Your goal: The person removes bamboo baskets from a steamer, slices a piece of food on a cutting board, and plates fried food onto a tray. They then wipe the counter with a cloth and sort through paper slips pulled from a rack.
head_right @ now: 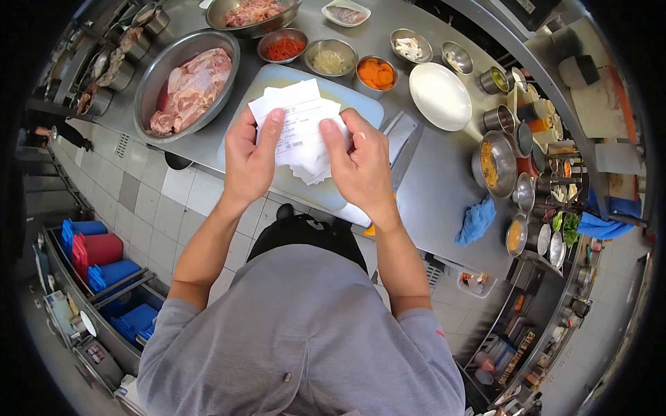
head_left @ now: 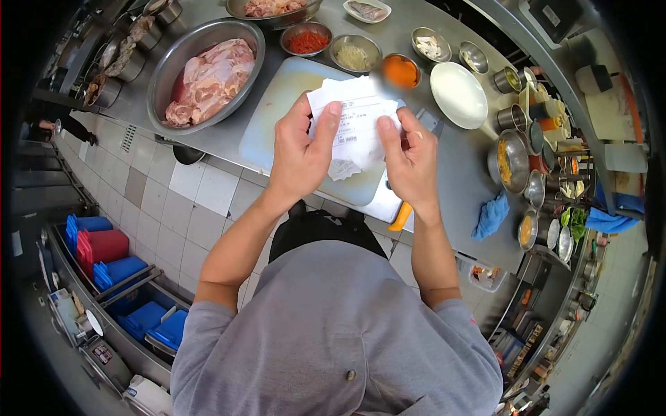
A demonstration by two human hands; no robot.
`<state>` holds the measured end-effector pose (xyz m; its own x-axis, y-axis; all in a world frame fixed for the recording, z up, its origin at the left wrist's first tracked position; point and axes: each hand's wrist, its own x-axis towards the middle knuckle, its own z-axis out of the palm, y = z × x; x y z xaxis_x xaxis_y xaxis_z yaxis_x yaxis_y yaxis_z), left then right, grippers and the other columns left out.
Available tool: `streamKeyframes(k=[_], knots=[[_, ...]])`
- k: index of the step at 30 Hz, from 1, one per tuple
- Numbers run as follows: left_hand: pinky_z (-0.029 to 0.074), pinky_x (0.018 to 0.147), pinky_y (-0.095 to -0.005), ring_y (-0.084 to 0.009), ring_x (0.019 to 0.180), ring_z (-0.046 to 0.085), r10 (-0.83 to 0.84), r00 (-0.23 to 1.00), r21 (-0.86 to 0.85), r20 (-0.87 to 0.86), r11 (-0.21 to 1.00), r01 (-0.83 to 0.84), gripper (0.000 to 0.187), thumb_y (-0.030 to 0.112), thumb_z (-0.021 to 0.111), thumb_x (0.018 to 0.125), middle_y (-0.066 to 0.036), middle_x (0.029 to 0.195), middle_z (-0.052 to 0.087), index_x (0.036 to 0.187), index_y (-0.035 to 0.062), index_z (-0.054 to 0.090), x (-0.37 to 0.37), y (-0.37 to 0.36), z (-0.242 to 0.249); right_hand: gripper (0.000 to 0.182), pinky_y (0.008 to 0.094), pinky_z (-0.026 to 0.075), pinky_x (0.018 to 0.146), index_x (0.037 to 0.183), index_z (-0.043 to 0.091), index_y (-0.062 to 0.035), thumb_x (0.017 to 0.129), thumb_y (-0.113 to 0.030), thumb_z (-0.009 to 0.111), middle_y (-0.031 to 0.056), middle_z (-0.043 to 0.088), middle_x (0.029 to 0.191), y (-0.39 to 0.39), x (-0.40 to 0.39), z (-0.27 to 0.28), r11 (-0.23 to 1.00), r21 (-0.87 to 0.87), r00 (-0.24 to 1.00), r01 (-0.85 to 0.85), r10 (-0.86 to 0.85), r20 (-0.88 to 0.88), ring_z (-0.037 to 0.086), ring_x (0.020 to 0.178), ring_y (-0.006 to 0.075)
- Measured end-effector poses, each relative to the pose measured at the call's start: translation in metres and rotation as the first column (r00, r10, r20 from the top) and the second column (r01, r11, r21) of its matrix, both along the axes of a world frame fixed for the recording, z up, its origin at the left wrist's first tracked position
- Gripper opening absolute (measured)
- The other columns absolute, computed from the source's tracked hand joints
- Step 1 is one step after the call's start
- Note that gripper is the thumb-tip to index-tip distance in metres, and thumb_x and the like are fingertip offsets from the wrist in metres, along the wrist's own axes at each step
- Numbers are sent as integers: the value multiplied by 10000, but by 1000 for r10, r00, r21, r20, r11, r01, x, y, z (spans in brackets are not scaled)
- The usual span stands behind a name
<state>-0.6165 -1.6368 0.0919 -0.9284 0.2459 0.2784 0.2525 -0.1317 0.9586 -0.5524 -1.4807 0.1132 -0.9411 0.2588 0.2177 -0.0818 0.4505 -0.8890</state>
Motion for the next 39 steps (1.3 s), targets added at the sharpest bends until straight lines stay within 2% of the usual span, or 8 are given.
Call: streamKeyframes(k=[8, 11, 14, 19, 23, 27, 30, 39], knots=[[479, 613, -302, -112, 674, 590, -24, 983, -88, 181, 995, 41, 223, 190, 600, 1000, -63, 790, 671, 1001, -31, 629, 21, -5, -79, 321, 400, 393, 560, 813, 484, 22, 1019, -221, 525, 179, 472, 622, 9, 3, -93, 999, 21, 996, -37, 35, 79, 458, 564, 303], [487, 622, -357, -268, 641, 616, 109, 983, -509, 146, 860, -20, 226, 188, 646, 952, -132, 781, 661, 1014, -29, 629, 16, -4, -185, 324, 479, 448, 640, 854, 535, 28, 1005, -258, 538, 275, 529, 694, 4, 0, -227, 995, 96, 973, -3, -19, 231, 532, 679, 474], [495, 690, -389, -323, 766, 624, 173, 974, -547, 145, 834, -66, 274, 177, 662, 923, -181, 884, 632, 1103, -21, 605, 20, -8, -197, 280, 383, 469, 641, 1030, 596, 9, 1003, -266, 551, 182, 615, 811, 4, 1, -227, 980, 194, 953, 46, -101, 286, 607, 702, 253], [490, 813, -416, -310, 983, 580, 29, 969, -595, -247, 784, -175, 464, 145, 711, 864, -191, 1063, 560, 1271, 14, 530, 7, -26, -162, 404, 352, 510, 763, 1364, 496, -64, 967, -105, 564, 147, 630, 1090, 49, 15, -205, 987, 17, 961, 157, -157, 229, 620, 851, 230], [517, 740, -407, -332, 814, 609, -288, 958, -584, -14, 780, 226, 356, 90, 704, 860, -160, 937, 615, 1197, 17, 615, 12, 4, -161, 583, 331, 489, 849, 1478, 426, -117, 932, 69, 505, 130, 577, 1229, 76, 39, -173, 996, 66, 985, 63, -73, 159, 565, 930, 220], [522, 667, -385, -320, 700, 637, -153, 968, -469, -196, 882, 45, 134, 56, 651, 898, -185, 857, 679, 971, -52, 685, -1, 27, -175, 500, 348, 449, 969, 1488, 423, -103, 995, -85, 501, 127, 518, 1356, 90, 56, -122, 993, -113, 980, -31, 52, 193, 548, 1099, 247], [491, 636, -319, -216, 668, 627, -174, 984, -442, -41, 886, 138, 122, 39, 625, 916, -150, 816, 681, 942, -59, 693, -4, 40, -123, 544, 379, 336, 1109, 1451, 449, -26, 1066, -393, 337, 148, 496, 1448, 109, 74, -123, 993, -86, 984, -81, 94, 153, 503, 1263, 299], [395, 567, -214, -38, 626, 498, -52, 926, -172, -375, 985, -14, 259, 169, 655, 958, 24, 651, 581, 792, -30, 670, -46, 101, 135, 550, 400, 308, 1143, 1232, 649, 15, 1015, -292, 247, 186, 594, 1342, 170, 142, -106, 979, -195, 985, 51, -18, 170, 503, 1290, 341]])
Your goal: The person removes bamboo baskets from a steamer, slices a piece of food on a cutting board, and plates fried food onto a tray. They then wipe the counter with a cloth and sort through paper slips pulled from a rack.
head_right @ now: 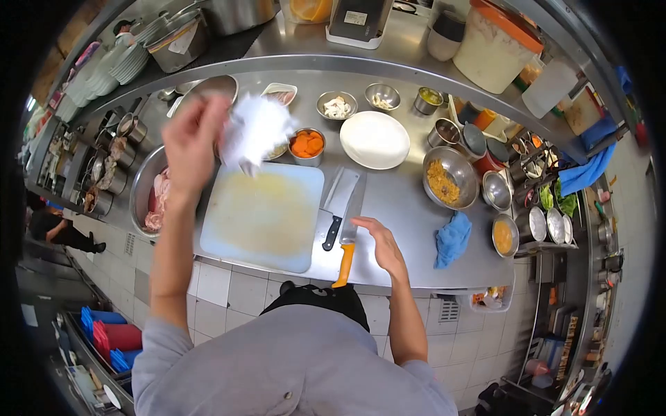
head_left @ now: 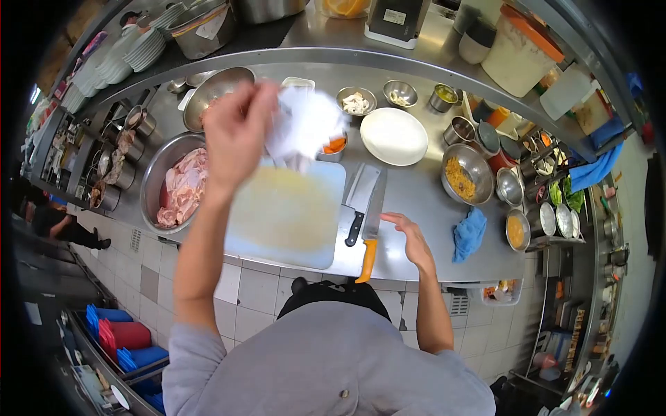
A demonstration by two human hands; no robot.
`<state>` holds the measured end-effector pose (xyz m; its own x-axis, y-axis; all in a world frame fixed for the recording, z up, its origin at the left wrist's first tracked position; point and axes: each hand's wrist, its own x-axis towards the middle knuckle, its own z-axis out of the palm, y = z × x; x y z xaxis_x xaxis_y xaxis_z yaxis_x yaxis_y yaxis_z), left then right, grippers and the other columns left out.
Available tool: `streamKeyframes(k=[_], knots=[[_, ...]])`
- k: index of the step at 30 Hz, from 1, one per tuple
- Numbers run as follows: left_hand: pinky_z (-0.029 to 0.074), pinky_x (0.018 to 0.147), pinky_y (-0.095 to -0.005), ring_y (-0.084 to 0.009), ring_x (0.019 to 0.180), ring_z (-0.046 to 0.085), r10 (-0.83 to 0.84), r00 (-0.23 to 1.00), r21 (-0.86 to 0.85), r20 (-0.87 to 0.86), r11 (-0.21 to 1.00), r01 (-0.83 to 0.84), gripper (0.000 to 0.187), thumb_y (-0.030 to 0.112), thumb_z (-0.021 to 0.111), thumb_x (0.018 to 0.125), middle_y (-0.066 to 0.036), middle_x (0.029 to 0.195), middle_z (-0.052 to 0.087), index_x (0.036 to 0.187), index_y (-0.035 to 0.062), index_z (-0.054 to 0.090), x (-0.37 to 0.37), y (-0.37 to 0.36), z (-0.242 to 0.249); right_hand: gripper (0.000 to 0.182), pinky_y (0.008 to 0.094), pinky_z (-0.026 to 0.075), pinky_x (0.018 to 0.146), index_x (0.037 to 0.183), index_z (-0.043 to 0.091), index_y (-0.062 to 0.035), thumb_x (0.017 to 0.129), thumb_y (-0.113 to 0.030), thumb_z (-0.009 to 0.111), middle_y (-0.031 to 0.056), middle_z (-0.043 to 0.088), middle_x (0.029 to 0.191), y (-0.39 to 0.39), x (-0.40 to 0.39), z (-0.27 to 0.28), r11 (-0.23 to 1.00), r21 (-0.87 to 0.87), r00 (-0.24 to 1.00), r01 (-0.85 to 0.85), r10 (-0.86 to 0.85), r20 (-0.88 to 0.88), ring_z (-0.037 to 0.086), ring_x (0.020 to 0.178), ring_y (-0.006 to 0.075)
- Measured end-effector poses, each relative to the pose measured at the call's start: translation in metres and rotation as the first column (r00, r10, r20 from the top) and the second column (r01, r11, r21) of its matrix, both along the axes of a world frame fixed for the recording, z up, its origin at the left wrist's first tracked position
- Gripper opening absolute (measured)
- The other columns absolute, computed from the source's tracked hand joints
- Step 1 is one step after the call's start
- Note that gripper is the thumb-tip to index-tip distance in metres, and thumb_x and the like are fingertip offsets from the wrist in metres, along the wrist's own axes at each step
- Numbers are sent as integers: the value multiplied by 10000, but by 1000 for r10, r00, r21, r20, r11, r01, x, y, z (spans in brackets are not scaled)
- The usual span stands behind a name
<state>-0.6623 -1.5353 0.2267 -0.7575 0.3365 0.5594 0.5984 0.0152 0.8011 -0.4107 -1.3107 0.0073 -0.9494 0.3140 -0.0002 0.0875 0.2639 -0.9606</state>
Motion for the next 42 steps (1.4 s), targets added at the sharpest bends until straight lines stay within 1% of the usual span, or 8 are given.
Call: streamKeyframes(k=[6, 10, 14, 17, 26, 31, 37, 42], knots=[[391, 554, -197, -28, 631, 509, 98, 968, 100, -230, 992, -77, 205, 199, 690, 940, 11, 748, 638, 971, -2, 713, -99, 73, 81, 423, 362, 410, 1025, 1272, 636, -23, 985, -263, 439, 149, 613, 1309, 48, 31, -20, 997, -13, 997, 70, -70, -15, 552, 1217, 266], [528, 799, -388, -304, 929, 697, 252, 874, -243, -416, 895, -373, 393, 187, 678, 892, -199, 1051, 718, 1213, -29, 613, -140, 105, 73, 571, 380, 467, 959, 1392, 526, -66, 859, -159, 710, 134, 622, 1285, 59, 31, 2, 977, 165, 986, 136, -117, -121, 585, 1166, 263], [448, 612, -210, -44, 702, 557, 132, 839, -28, -528, 985, -173, 194, 144, 701, 922, -1, 869, 673, 1053, 0, 690, -37, 121, 16, 755, 384, 469, 971, 1466, 443, -89, 793, -133, 783, 132, 601, 1319, 64, 32, 40, 972, 211, 986, 102, -71, -149, 586, 1169, 254], [516, 841, -369, -259, 916, 652, -524, 792, -385, -314, 833, 398, 334, 65, 747, 796, -81, 978, 676, 1125, 64, 690, 71, 133, -86, 814, 380, 465, 988, 1486, 415, -91, 772, -122, 804, 134, 590, 1331, 68, 33, 42, 989, 149, 989, 27, -5, -145, 581, 1182, 250], [487, 864, -339, -178, 961, 613, -651, 569, -235, 503, 530, 815, 343, 185, 681, 937, -76, 988, 683, 1222, 6, 617, 167, 126, -175, 1069, 435, 448, 1032, 1522, 321, -93, 630, -199, 900, 184, 504, 1408, 57, 29, 37, 936, 300, 972, 184, -128, -195, 524, 1247, 368], [450, 883, -317, -166, 1105, 563, -629, 571, -6, 527, 670, 743, 248, 61, 753, 847, -61, 1222, 626, 1076, 79, 660, 147, 94, -198, 993, 445, 416, 1077, 1482, 389, -80, 635, -194, 894, 214, 485, 1423, 55, 33, 25, 857, 403, 946, 322, -304, -111, 477, 1306, 396], [464, 838, -336, -204, 1021, 592, -243, 914, -463, 326, 802, 378, 191, 76, 744, 852, -86, 1143, 640, 1019, 51, 656, 125, -11, -256, 624, 523, 368, 1098, 1406, 502, -60, 873, -302, 718, 300, 450, 1439, 139, 111, -103, 344, 816, 702, 464, -705, -103, 444, 1320, 463], [493, 782, -346, -216, 968, 606, 206, 930, -591, 304, 807, 15, 161, 67, 715, 862, -75, 1059, 662, 1021, 65, 685, 118, -108, -259, 468, 521, 440, 952, 1331, 557, 6, 901, -160, 642, 296, 580, 1267, 189, 168, -205, 406, 837, 734, 367, -679, 7, 557, 1136, 465]])
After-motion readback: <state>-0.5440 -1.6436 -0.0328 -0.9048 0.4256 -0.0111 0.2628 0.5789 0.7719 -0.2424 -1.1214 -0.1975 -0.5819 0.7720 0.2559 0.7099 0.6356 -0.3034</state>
